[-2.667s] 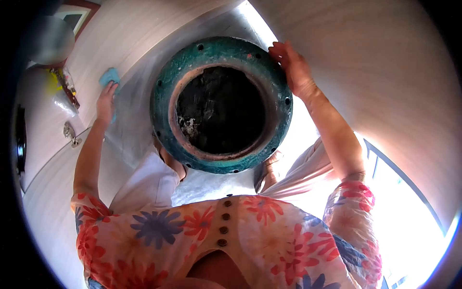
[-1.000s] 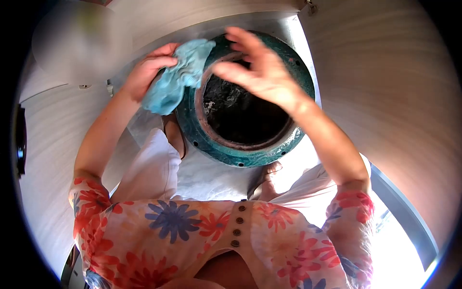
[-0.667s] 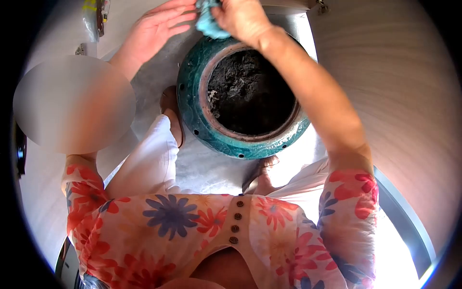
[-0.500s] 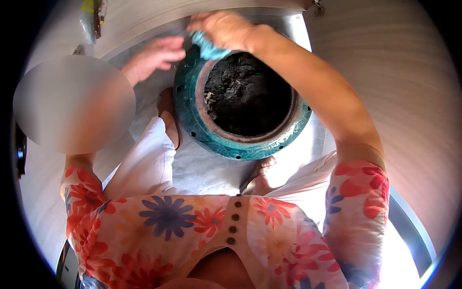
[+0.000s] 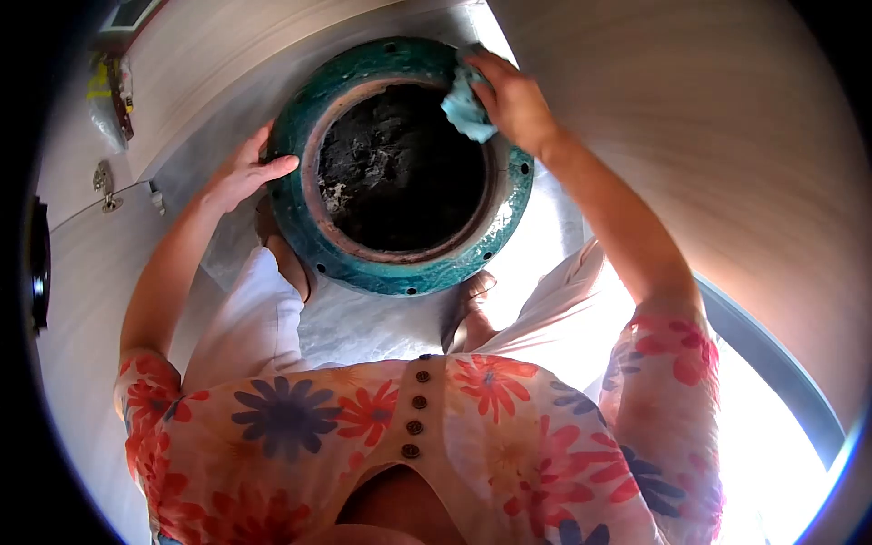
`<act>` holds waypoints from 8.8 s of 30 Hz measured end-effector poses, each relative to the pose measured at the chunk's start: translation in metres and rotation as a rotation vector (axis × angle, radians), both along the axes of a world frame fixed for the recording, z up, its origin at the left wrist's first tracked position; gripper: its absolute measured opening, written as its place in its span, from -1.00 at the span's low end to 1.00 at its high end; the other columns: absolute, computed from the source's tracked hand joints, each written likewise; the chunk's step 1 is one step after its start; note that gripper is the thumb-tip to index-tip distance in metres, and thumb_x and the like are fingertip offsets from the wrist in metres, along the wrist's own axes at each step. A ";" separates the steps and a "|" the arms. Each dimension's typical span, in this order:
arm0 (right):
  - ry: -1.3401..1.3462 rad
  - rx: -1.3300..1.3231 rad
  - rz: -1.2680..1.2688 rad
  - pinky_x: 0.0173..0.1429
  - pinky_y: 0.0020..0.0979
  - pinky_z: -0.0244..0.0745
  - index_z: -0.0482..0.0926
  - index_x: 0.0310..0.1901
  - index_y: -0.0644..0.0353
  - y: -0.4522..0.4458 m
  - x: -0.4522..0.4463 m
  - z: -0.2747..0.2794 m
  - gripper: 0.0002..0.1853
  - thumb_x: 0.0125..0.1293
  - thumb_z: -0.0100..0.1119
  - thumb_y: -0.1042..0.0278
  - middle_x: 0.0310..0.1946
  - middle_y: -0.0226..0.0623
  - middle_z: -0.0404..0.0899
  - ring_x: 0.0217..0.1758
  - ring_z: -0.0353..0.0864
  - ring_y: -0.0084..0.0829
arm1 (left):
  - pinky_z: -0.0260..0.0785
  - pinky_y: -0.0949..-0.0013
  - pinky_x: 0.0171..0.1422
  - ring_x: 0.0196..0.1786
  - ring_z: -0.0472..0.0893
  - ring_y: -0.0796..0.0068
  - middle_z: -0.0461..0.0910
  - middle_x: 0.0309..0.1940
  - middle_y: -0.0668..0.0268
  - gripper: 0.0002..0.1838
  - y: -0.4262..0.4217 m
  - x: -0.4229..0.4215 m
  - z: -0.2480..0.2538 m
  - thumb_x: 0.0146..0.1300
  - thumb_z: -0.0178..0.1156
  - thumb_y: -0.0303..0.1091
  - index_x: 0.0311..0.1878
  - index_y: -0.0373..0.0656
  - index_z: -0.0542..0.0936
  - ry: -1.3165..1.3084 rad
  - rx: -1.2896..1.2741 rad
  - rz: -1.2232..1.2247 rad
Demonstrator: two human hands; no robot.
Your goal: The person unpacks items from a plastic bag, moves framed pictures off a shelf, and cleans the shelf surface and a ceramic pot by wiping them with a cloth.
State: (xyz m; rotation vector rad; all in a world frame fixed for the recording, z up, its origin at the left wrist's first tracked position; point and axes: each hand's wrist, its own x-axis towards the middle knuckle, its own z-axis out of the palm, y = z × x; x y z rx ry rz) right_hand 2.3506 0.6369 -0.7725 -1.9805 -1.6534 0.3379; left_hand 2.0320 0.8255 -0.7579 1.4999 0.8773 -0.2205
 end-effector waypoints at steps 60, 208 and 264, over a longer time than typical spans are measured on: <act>-0.490 -0.078 0.619 0.18 0.08 0.03 0.52 -0.17 0.14 0.116 -0.226 -0.005 -0.69 0.12 -0.03 0.18 -0.24 -0.16 0.54 -0.02 0.47 -0.26 | 0.31 0.20 0.03 -0.06 0.52 0.40 0.55 -0.15 0.32 -0.44 0.063 -0.069 -0.028 0.22 -0.11 0.16 0.08 -0.07 0.40 -0.139 -0.516 0.484; 1.677 0.171 -0.416 0.04 -0.31 0.40 0.34 0.06 0.23 0.169 0.078 -0.029 -0.27 0.07 0.06 -0.29 -0.08 -0.25 0.47 -0.05 0.47 -0.34 | 0.08 -0.17 0.18 0.18 0.31 -0.03 0.21 0.23 0.07 0.09 0.192 0.135 -0.014 -0.15 -0.07 0.53 0.32 -0.11 0.03 -0.444 -0.397 0.573; 1.349 -0.644 -0.193 -0.07 -0.42 0.39 0.24 0.16 0.30 -0.031 -0.021 0.036 -0.33 0.16 0.11 -0.03 -0.07 -0.21 0.49 -0.10 0.54 -0.38 | 0.02 0.10 0.31 0.26 0.16 -0.06 0.10 0.24 -0.12 -0.32 0.181 -0.004 -0.169 0.16 0.03 -0.08 0.26 -0.27 0.14 0.246 1.451 0.288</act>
